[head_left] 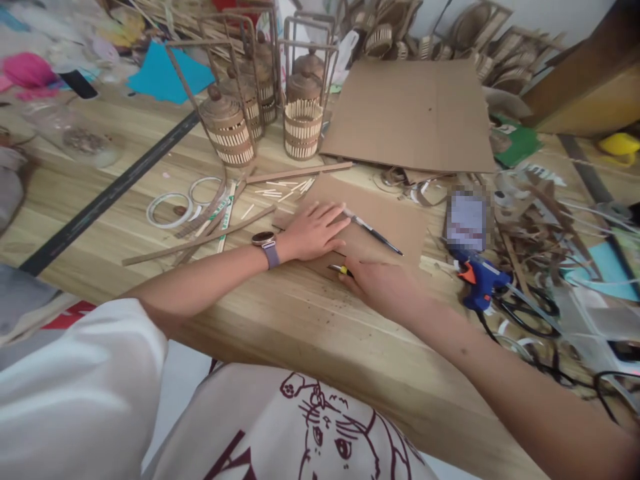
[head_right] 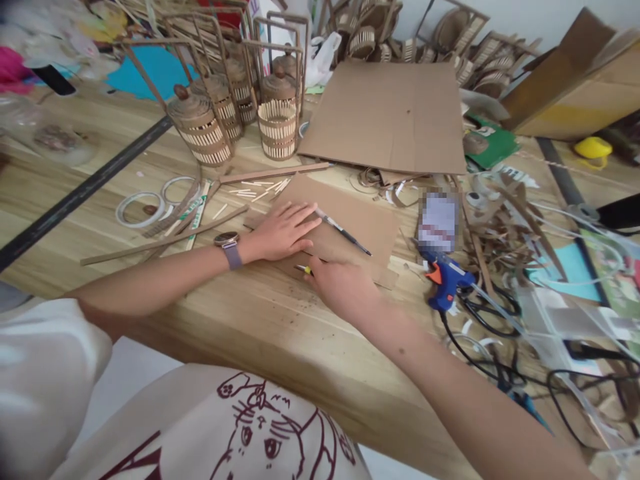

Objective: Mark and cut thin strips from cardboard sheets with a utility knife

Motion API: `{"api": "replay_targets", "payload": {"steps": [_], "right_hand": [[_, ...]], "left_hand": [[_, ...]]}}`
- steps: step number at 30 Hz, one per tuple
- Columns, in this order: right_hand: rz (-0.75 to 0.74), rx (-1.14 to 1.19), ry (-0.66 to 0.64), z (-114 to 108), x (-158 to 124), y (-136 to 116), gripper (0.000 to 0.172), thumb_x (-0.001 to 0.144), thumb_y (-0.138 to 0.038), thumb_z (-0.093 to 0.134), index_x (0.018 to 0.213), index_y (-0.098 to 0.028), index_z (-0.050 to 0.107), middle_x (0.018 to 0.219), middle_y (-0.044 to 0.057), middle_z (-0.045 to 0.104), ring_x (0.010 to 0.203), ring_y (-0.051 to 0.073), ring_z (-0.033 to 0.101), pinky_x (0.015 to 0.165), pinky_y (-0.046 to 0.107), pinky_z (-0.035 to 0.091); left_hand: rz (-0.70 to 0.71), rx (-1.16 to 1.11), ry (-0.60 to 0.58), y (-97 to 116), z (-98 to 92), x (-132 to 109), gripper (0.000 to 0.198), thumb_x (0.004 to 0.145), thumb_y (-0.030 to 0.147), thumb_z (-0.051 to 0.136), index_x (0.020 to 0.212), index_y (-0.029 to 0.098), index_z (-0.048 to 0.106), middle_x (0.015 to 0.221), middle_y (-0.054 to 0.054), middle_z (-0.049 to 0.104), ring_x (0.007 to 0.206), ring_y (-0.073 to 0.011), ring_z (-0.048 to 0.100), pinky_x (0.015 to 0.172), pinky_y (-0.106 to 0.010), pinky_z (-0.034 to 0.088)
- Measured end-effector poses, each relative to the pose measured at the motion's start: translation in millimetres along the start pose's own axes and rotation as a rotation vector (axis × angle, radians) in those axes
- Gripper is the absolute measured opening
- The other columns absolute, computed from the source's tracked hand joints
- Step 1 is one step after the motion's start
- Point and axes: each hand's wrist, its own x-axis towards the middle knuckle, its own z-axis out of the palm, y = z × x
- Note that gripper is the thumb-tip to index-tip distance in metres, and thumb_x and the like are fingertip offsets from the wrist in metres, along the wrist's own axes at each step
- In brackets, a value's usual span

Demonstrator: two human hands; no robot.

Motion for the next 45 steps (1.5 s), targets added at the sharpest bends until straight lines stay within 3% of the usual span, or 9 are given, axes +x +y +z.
{"api": "replay_targets", "payload": {"steps": [15, 31, 35, 39, 45], "right_hand": [[-0.037, -0.093, -0.029, 1, 4, 1, 0.034, 0.104, -0.038, 0.037, 0.124, -0.02, 0.058, 0.089, 0.008, 0.078, 0.076, 0.024, 0.074, 0.051, 0.029, 0.033], [-0.016, -0.141, -0.098, -4, 5, -6, 0.035, 0.105, -0.036, 0.033, 0.123, -0.019, 0.058, 0.082, 0.008, 0.076, 0.072, 0.025, 0.073, 0.047, 0.027, 0.029], [-0.045, -0.209, -0.1, -12, 8, -9, 0.034, 0.102, -0.025, 0.037, 0.128, -0.017, 0.058, 0.08, 0.01, 0.075, 0.068, 0.024, 0.072, 0.046, 0.028, 0.031], [-0.083, -0.213, -0.167, -23, 11, -12, 0.039, 0.09, -0.008, 0.048, 0.127, -0.015, 0.059, 0.077, 0.009, 0.074, 0.067, 0.023, 0.072, 0.045, 0.027, 0.032], [-0.074, -0.227, -0.168, -23, 13, -13, 0.038, 0.092, -0.011, 0.046, 0.127, -0.013, 0.059, 0.075, 0.01, 0.073, 0.063, 0.023, 0.071, 0.044, 0.027, 0.031]], "left_hand": [[-0.019, -0.04, 0.047, 5, 3.2, -3, 0.059, 0.104, 0.053, 0.04, 0.149, 0.015, 0.047, 0.163, -0.022, 0.028, 0.147, -0.0334, 0.036, 0.12, -0.053, 0.024], [-0.036, -0.079, -0.002, 9, -3.2, -2, 0.058, 0.104, 0.047, 0.044, 0.15, 0.011, 0.046, 0.163, -0.024, 0.027, 0.148, -0.0359, 0.033, 0.121, -0.054, 0.022], [-0.037, -0.096, 0.024, 8, -0.7, -2, 0.057, 0.103, 0.045, 0.046, 0.147, 0.008, 0.048, 0.163, -0.024, 0.028, 0.147, -0.0362, 0.033, 0.121, -0.054, 0.022], [-0.036, -0.098, 0.059, 7, 2.0, -3, 0.057, 0.103, 0.047, 0.045, 0.144, 0.007, 0.05, 0.162, -0.024, 0.03, 0.146, -0.0367, 0.035, 0.12, -0.053, 0.022], [-0.018, -0.098, 0.067, 5, 3.9, -4, 0.063, 0.103, 0.05, 0.042, 0.152, 0.01, 0.042, 0.163, -0.023, 0.029, 0.149, -0.0355, 0.032, 0.122, -0.053, 0.019]]}}
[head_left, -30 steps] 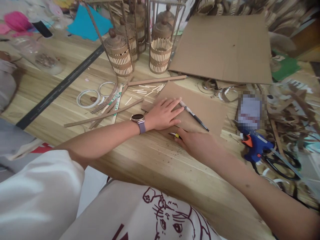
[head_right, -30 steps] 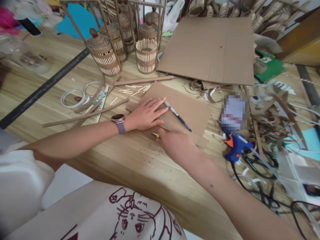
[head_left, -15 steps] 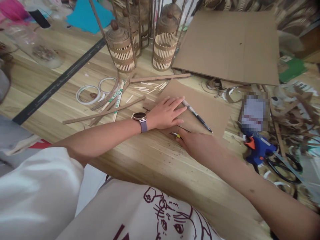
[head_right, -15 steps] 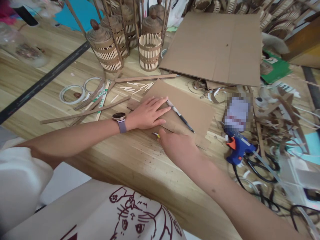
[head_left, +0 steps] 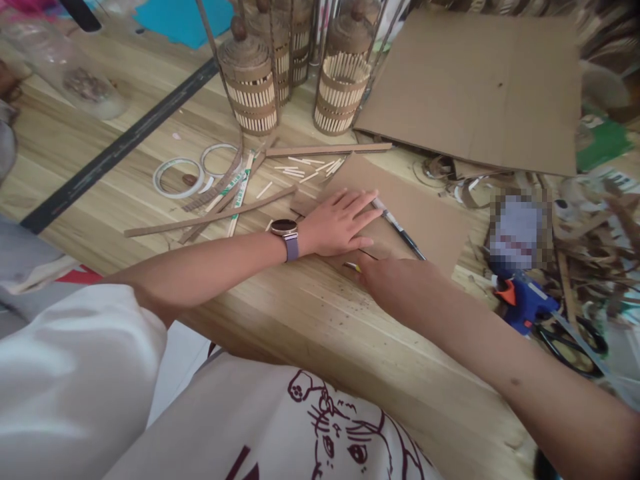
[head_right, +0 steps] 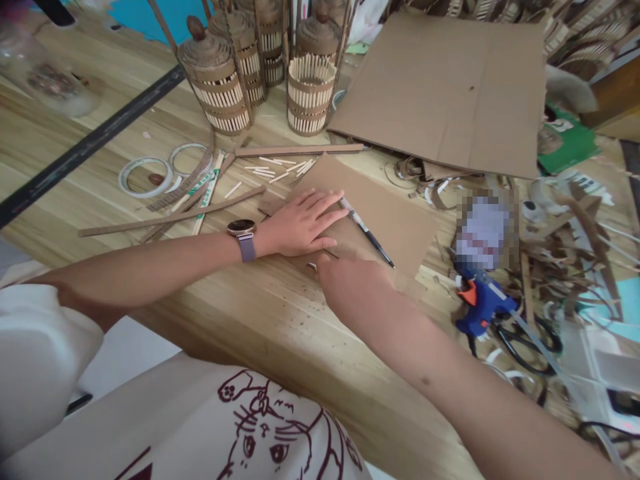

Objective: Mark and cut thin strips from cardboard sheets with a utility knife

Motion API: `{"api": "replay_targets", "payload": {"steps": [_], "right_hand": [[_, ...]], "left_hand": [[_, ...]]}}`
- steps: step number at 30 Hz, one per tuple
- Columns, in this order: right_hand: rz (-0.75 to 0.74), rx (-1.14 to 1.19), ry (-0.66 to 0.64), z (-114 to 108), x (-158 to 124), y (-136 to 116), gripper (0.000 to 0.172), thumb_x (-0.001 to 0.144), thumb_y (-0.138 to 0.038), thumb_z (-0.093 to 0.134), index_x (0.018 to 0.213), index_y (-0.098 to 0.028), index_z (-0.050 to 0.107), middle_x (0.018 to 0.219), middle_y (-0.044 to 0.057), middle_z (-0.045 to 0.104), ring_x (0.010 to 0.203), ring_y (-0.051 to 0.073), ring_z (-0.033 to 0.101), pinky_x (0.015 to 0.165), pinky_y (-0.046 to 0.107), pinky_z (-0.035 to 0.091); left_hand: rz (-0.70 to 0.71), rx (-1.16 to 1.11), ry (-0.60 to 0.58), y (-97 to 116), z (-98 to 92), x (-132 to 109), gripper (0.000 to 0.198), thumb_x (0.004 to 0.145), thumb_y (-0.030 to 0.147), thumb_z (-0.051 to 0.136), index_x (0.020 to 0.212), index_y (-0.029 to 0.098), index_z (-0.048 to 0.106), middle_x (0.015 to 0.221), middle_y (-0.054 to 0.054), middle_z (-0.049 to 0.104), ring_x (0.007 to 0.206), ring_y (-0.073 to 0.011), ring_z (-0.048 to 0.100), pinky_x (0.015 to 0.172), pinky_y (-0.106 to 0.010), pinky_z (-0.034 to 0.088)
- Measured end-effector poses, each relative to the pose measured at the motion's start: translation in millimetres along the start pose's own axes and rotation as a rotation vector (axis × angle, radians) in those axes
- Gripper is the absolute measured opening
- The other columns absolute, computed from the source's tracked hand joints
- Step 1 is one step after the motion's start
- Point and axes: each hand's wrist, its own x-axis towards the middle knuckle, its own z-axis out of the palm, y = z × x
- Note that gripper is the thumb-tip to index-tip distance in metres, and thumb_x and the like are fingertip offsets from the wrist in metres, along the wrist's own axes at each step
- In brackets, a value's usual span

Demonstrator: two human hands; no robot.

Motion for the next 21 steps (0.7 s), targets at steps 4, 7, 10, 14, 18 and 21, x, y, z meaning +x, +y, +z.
{"api": "replay_targets", "payload": {"steps": [4, 7, 10, 14, 18, 21], "right_hand": [[-0.005, 0.004, -0.008, 6, 0, 0, 0.035, 0.096, -0.015, 0.043, 0.127, -0.012, 0.058, 0.075, 0.011, 0.073, 0.064, 0.026, 0.071, 0.044, 0.028, 0.031], [0.003, 0.007, 0.006, 10, -1, 1, 0.031, 0.099, -0.019, 0.04, 0.121, -0.014, 0.06, 0.072, 0.011, 0.072, 0.063, 0.027, 0.071, 0.045, 0.028, 0.031], [-0.005, 0.001, 0.031, 13, -2, 2, 0.03, 0.098, -0.018, 0.04, 0.12, -0.015, 0.06, 0.068, 0.01, 0.071, 0.06, 0.026, 0.07, 0.044, 0.028, 0.03], [-0.017, 0.009, 0.017, 11, -5, 3, 0.031, 0.092, -0.009, 0.044, 0.117, -0.016, 0.061, 0.069, 0.007, 0.071, 0.059, 0.022, 0.069, 0.043, 0.027, 0.028], [-0.024, -0.004, -0.027, 10, -7, 4, 0.034, 0.089, -0.003, 0.043, 0.115, -0.017, 0.061, 0.072, 0.007, 0.072, 0.064, 0.022, 0.072, 0.042, 0.026, 0.027], [-0.015, 0.004, -0.016, 11, -8, 5, 0.03, 0.092, -0.006, 0.042, 0.113, -0.016, 0.062, 0.069, 0.008, 0.072, 0.063, 0.025, 0.072, 0.043, 0.027, 0.03]], "left_hand": [[0.018, -0.002, 0.031, -4, 2.9, -1, 0.066, 0.102, 0.054, 0.042, 0.154, 0.012, 0.039, 0.163, -0.021, 0.03, 0.15, -0.0344, 0.029, 0.123, -0.052, 0.017], [0.029, -0.016, 0.05, -7, 5.6, -1, 0.067, 0.102, 0.056, 0.041, 0.154, 0.013, 0.039, 0.163, -0.021, 0.031, 0.151, -0.0344, 0.027, 0.123, -0.054, 0.016], [0.038, -0.013, 0.055, -8, 7.1, -1, 0.067, 0.102, 0.057, 0.038, 0.153, 0.013, 0.04, 0.162, -0.02, 0.031, 0.15, -0.0349, 0.028, 0.123, -0.055, 0.017], [0.029, 0.01, 0.065, -8, 6.8, -1, 0.067, 0.102, 0.058, 0.038, 0.153, 0.014, 0.041, 0.162, -0.02, 0.033, 0.15, -0.0352, 0.029, 0.122, -0.054, 0.018], [0.021, 0.004, 0.06, -8, 6.7, -2, 0.066, 0.102, 0.055, 0.041, 0.152, 0.013, 0.042, 0.162, -0.02, 0.033, 0.15, -0.0359, 0.029, 0.123, -0.055, 0.017], [0.019, -0.022, 0.063, -8, 7.1, -2, 0.065, 0.102, 0.055, 0.042, 0.152, 0.014, 0.042, 0.162, -0.019, 0.032, 0.15, -0.0352, 0.027, 0.123, -0.055, 0.016]]}}
